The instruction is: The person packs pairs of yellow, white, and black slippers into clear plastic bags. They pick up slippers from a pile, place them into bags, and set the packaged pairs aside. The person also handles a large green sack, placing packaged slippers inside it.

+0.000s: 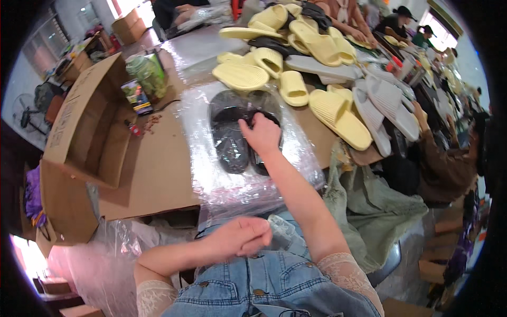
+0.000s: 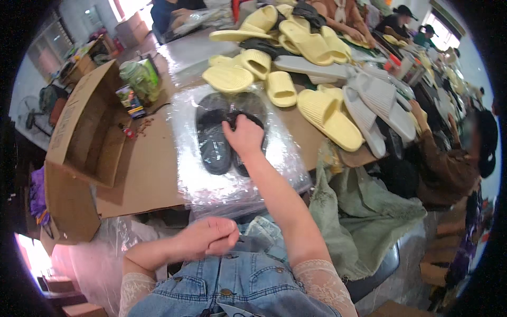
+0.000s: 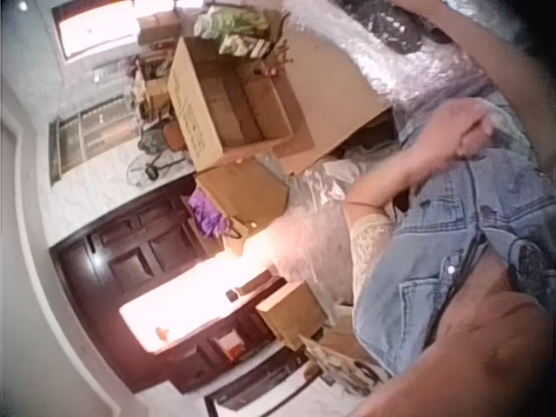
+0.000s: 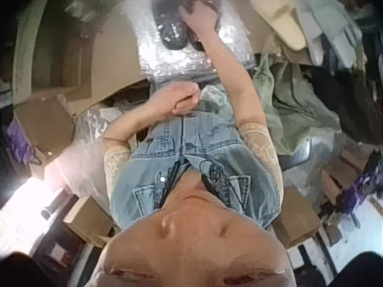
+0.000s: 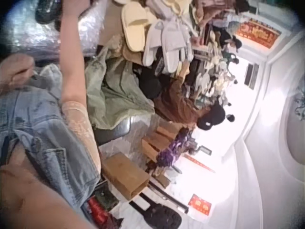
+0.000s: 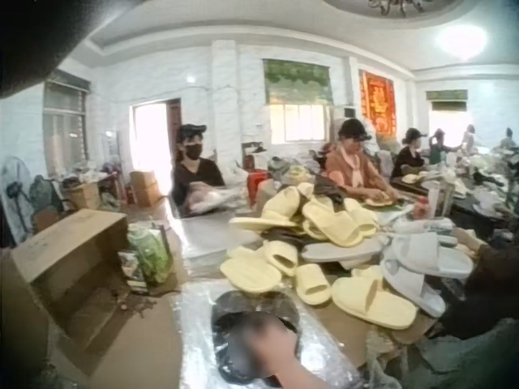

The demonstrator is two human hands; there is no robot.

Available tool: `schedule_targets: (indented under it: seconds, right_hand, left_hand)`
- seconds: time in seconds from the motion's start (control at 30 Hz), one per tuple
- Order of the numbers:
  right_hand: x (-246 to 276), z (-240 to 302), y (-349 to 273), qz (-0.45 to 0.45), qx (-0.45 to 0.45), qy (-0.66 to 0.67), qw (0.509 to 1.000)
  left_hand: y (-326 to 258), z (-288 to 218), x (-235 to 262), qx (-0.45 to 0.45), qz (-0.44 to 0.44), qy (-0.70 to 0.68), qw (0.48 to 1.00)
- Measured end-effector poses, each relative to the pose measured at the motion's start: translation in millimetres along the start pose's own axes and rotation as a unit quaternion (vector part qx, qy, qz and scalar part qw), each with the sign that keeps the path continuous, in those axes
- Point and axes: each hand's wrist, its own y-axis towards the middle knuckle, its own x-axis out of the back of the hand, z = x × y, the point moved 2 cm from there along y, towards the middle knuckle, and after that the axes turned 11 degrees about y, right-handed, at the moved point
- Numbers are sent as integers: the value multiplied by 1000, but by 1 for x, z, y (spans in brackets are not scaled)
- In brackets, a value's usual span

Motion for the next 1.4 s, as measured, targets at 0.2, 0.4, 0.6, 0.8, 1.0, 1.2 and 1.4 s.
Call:
schedule_targets:
  seconds: [0.2, 0.4, 0.6, 0.8, 1.0, 1.2, 1.4]
  right_hand:
    - [-1, 2, -1, -3, 8, 0, 1000]
    - [-2, 5, -2, -4, 15, -8, 1000]
    - [-3, 2, 0, -11, 16, -20, 1000]
    - [-2, 1, -1, -17, 26, -9, 999]
    - [-2, 3, -1, -7, 13, -13, 1000]
    - [-2, 0, -1, -14, 15, -15, 1000]
    - [-2, 2, -1, -17, 15, -12, 1000]
  left_hand:
    - [-72, -14, 166, 200, -333, 865, 319]
    - [-193, -87, 272, 209, -682, 694, 95]
    - [-135, -78, 283, -117, -666, 679, 287]
    - [-48, -38, 271, -216, -627, 643, 383]
    - [-17, -28, 259, -242, -632, 619, 399]
    - [-18, -54, 324, -273, -706, 460, 465]
    - [-26, -105, 385, -345, -648, 67, 676]
